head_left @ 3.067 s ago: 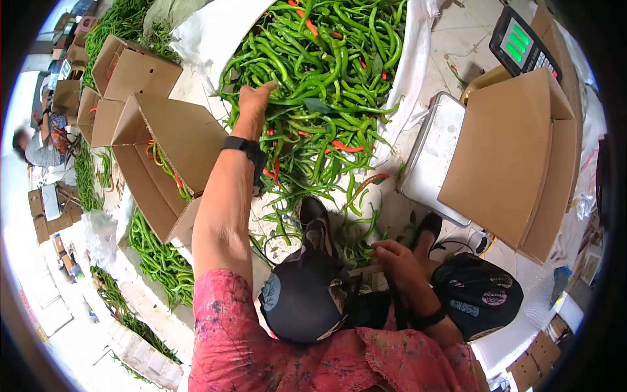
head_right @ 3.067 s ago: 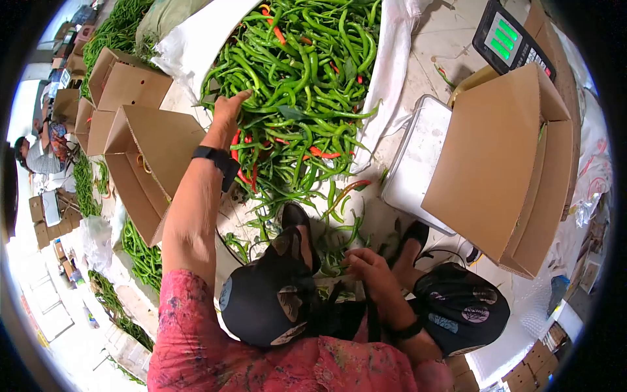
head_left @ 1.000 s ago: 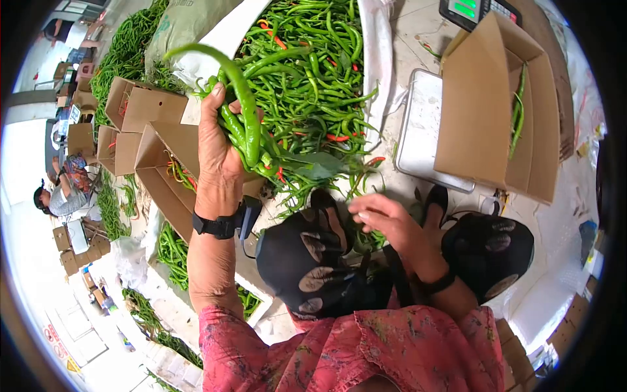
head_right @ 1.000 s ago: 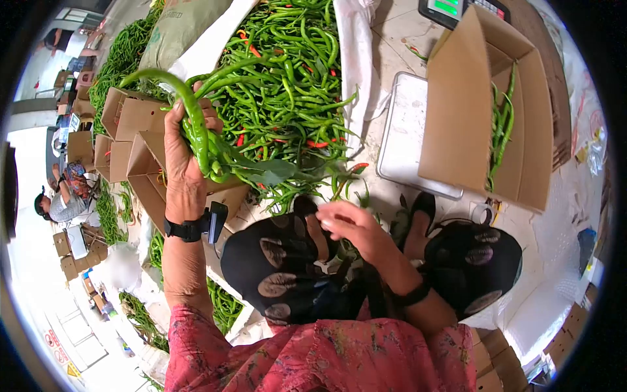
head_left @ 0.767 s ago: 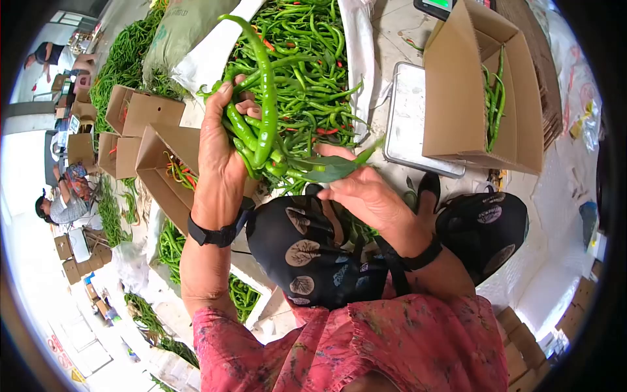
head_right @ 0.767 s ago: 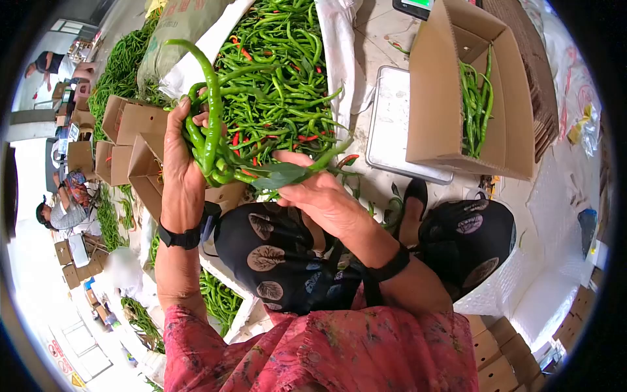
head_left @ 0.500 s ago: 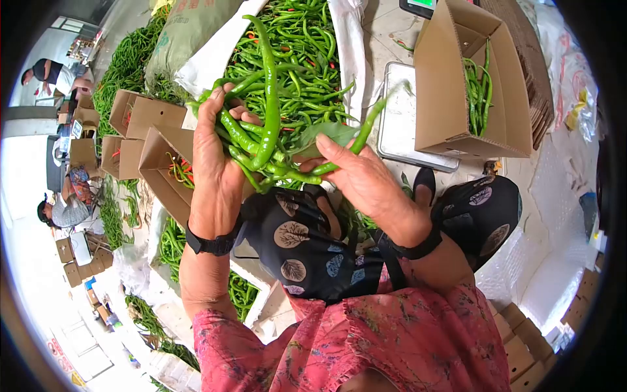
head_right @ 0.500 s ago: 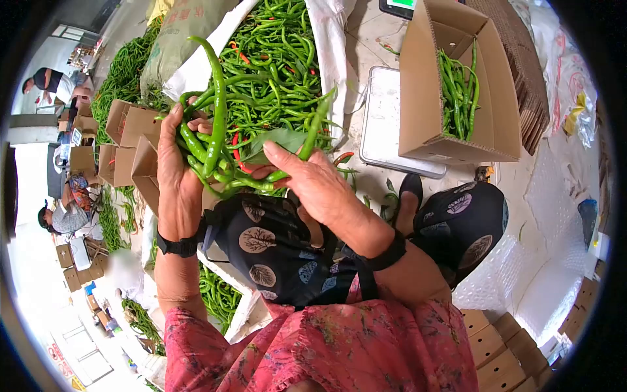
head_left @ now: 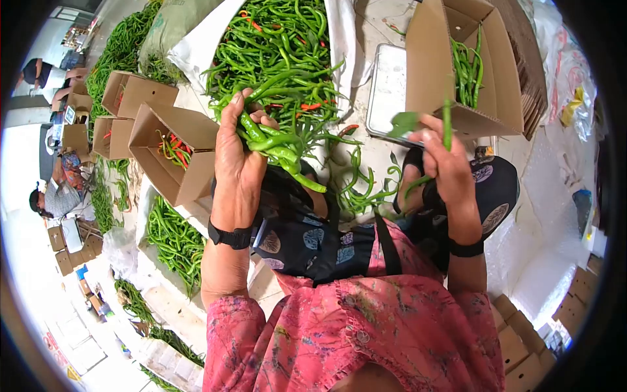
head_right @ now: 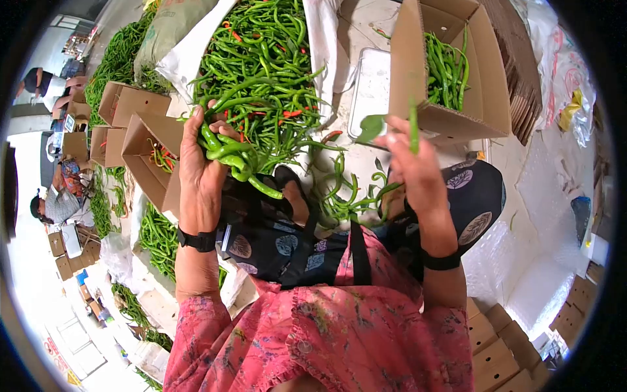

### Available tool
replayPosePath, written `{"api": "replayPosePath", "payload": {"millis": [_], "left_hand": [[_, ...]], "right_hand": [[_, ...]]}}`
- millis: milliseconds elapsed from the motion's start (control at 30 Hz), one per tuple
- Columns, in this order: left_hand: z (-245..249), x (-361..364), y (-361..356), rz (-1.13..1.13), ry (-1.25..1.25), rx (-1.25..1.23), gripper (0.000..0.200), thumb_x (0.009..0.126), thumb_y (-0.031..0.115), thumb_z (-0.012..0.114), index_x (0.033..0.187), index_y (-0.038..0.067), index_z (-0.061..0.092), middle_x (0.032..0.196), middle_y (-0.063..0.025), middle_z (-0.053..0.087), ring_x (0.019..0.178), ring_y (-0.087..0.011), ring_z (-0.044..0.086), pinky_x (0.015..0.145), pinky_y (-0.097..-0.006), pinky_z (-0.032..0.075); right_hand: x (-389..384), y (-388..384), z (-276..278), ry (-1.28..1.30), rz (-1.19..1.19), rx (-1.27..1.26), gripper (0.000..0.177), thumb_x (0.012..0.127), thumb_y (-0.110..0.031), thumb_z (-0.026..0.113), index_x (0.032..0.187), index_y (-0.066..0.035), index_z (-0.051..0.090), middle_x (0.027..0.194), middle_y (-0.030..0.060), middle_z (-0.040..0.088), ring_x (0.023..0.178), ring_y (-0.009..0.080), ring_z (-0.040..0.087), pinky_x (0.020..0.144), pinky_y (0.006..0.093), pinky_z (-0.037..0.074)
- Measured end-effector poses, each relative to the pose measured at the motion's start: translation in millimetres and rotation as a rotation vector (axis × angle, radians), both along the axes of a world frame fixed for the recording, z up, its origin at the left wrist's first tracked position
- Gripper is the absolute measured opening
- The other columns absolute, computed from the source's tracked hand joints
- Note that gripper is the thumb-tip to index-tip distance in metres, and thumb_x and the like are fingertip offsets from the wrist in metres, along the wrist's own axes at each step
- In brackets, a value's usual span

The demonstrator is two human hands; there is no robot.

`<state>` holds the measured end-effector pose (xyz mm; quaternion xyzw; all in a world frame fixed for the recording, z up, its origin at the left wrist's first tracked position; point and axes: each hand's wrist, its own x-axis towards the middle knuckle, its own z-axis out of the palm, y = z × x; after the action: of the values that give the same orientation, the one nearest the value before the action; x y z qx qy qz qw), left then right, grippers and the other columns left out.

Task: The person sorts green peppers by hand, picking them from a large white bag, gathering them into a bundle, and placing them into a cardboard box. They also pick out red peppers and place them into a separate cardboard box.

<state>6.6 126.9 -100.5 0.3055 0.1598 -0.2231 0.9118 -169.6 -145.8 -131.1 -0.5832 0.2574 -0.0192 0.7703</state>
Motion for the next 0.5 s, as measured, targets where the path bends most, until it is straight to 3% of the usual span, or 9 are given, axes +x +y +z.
{"api": "replayPosePath", "payload": {"millis": [67,133,167,200,267,333,400,433,500], "left_hand": [[-9,-7,-8,-0.029,0.027,-0.074,0.027,0.089,0.015,0.066,0.111,0.002,0.057,0.084,-0.0032,0.053,0.069,-0.01,0.052,0.065,-0.0271,0.05],[-13,-14,-16,-0.089,0.072,-0.166,0.028,0.089,0.015,0.065,0.111,0.002,0.057,0.085,-0.0041,0.053,0.069,-0.0097,0.052,0.065,-0.027,0.049],[-14,-17,-20,-0.11,0.089,-0.183,0.028,0.089,0.016,0.065,0.111,0.001,0.057,0.086,-0.0049,0.053,0.069,-0.0093,0.052,0.066,-0.0268,0.049],[-18,-21,-24,-0.136,0.085,-0.193,0.028,0.089,0.016,0.065,0.111,0.001,0.057,0.086,-0.0054,0.053,0.068,-0.0092,0.052,0.065,-0.0266,0.049],[-21,-29,-32,-0.147,0.098,-0.126,0.026,0.09,0.017,0.065,0.111,0.005,0.057,0.085,-0.0033,0.052,0.066,-0.0095,0.052,0.062,-0.0274,0.051],[-23,-36,-39,-0.177,0.094,-0.058,0.026,0.09,0.015,0.064,0.113,0.004,0.058,0.085,-0.0042,0.055,0.069,-0.0112,0.054,0.063,-0.028,0.052],[-23,-43,-46,-0.179,0.052,0.023,0.025,0.091,0.015,0.062,0.113,0.004,0.059,0.086,-0.0041,0.055,0.071,-0.0125,0.055,0.065,-0.0275,0.052],[-23,-43,-46,-0.177,0.055,0.024,0.025,0.091,0.015,0.062,0.113,0.004,0.059,0.086,-0.0041,0.055,0.071,-0.0125,0.055,0.065,-0.0275,0.052],[-24,-44,-43,-0.187,0.05,-0.05,0.025,0.092,0.015,0.061,0.114,0.005,0.059,0.087,-0.0041,0.055,0.072,-0.0131,0.054,0.068,-0.0288,0.052]], "right_hand": [[0,15,8,0.062,-0.006,-0.11,0.037,0.095,-0.024,0.053,0.124,-0.001,0.055,0.087,0.0026,0.061,0.059,0.0028,0.04,0.052,0.02,0.034],[7,26,9,0.016,0.111,-0.144,0.047,0.095,-0.016,0.051,0.138,0.002,0.042,0.114,0.0092,0.062,0.051,0.0,0.033,0.045,0.0158,0.026],[9,30,13,0.011,0.139,-0.097,0.045,0.092,-0.025,0.055,0.131,-0.002,0.053,0.114,0.0064,0.063,0.071,0.0043,0.048,0.064,0.0193,0.042],[14,32,15,0.021,0.246,-0.17,0.045,0.091,-0.024,0.056,0.13,-0.003,0.054,0.118,0.0079,0.062,0.084,0.0098,0.055,0.078,0.0252,0.046],[25,43,21,-0.214,0.433,-0.435,0.042,0.089,-0.017,0.056,0.128,-0.002,0.054,0.119,0.0142,0.059,0.108,0.0251,0.057,0.097,0.0332,0.041],[38,62,0,-0.578,0.401,-0.657,0.039,0.085,-0.011,0.062,0.121,-0.001,0.055,0.111,0.017,0.06,0.103,0.0329,0.059,0.091,0.0369,0.044],[38,68,2,-0.331,0.517,-0.603,0.034,0.088,-0.014,0.061,0.118,0.001,0.056,0.098,0.0126,0.065,0.091,0.0265,0.063,0.084,0.0357,0.046],[36,66,0,-0.329,0.52,-0.601,0.034,0.088,-0.014,0.061,0.118,0.001,0.056,0.098,0.0126,0.065,0.091,0.0265,0.063,0.084,0.0357,0.046],[32,59,-5,-0.263,0.421,-0.223,0.029,0.092,-0.02,0.06,0.112,0.001,0.059,0.087,0.0069,0.066,0.08,0.0176,0.062,0.076,0.0308,0.046]]}}
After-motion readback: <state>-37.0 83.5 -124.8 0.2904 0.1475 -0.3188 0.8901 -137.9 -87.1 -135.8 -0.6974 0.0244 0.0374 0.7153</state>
